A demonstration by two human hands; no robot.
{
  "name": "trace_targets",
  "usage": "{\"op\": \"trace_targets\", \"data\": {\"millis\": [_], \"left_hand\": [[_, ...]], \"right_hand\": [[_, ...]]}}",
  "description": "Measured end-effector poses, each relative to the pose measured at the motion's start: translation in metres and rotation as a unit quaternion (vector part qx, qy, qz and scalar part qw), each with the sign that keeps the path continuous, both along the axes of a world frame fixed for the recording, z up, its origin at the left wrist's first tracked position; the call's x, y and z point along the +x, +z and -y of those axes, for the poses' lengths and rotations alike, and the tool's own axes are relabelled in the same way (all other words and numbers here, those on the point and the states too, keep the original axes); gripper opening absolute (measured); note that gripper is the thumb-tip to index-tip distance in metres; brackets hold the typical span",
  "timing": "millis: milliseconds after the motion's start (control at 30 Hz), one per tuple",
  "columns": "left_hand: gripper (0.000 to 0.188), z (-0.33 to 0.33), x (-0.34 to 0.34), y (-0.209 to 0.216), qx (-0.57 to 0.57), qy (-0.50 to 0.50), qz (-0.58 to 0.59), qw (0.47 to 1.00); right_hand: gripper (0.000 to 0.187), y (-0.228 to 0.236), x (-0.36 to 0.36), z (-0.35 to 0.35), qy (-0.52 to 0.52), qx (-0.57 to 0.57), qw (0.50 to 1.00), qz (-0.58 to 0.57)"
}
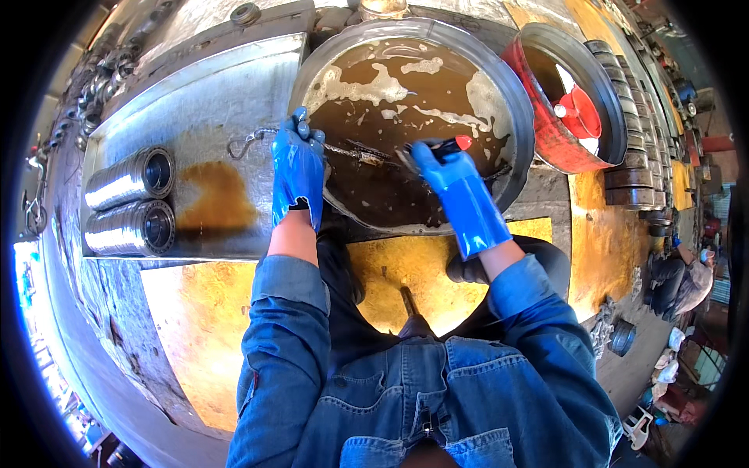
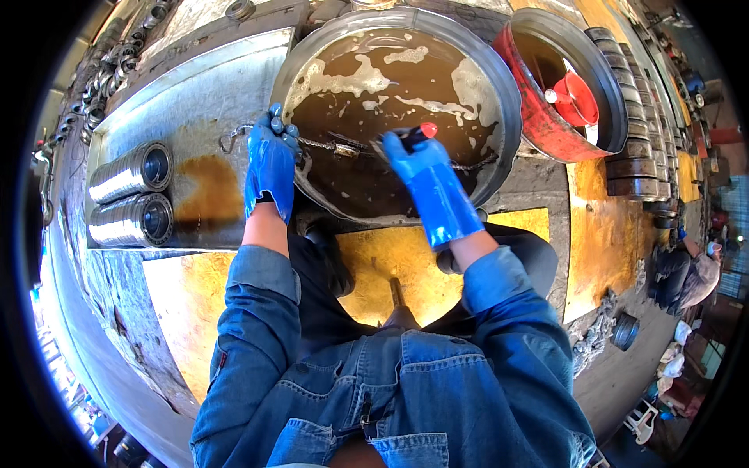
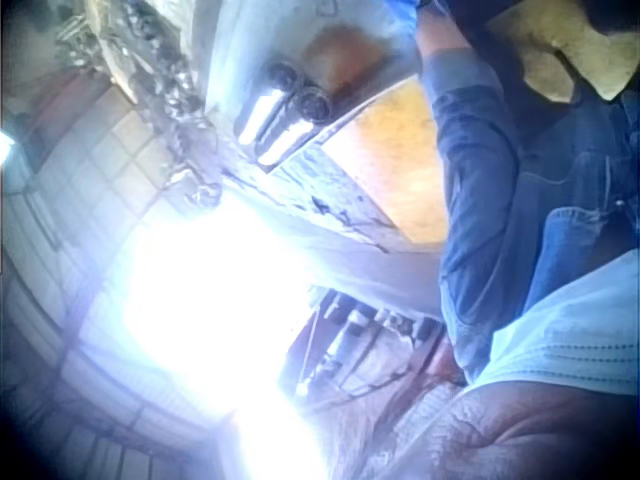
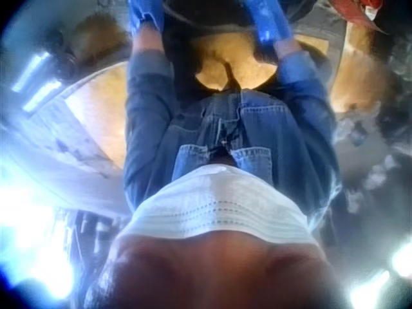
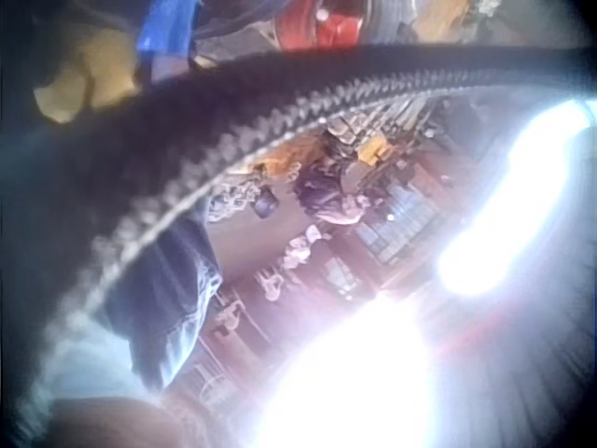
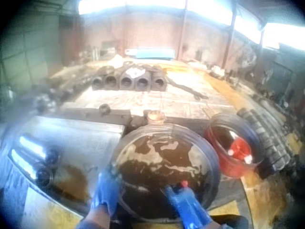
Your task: The person uses a brush to scrub a metal cable submerged in a bucket of dark liquid. They repeatedly dip the cable into the liquid and scrub it with the brush to remove dirt or grime.
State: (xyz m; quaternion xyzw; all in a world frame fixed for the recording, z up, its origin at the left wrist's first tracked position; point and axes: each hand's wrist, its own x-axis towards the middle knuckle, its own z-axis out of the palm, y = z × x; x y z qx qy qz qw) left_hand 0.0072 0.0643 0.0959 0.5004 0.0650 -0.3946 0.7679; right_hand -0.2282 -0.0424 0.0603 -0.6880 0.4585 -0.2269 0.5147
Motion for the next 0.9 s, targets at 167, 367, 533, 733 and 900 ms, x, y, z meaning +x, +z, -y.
{"op": "trace_targets", "data": {"millis": [167,367,533,733,900], "left_hand": [[0.024,-0.003,-0.001,-0.005,0.037,-0.008,0.063,0.997],[0.024,-0.008,0.016,-0.025,0.007,0.031,0.039,0.999],[0.031,-0.005,0.013,-0.047,0.004,0.027,0.121,0.992],[0.030,0.004,0.009,-0.031,-0.034,0.049,0.003,0.998],[0.029,0.010,0.011,-0.031,-0.041,0.052,-0.024,0.998]], "right_hand": [[0.022,0.000,0.033,-0.044,0.009,-0.009,0.993,0.116],[0.028,-0.041,-0.023,-0.009,0.015,-0.053,0.985,-0.163],[0.027,0.037,0.022,-0.059,0.246,-0.352,0.901,-0.066],[0.032,0.001,0.011,-0.034,0.335,-0.458,0.804,-0.177],[0.036,-0.022,-0.050,-0.008,0.318,-0.373,0.845,-0.212]]}}
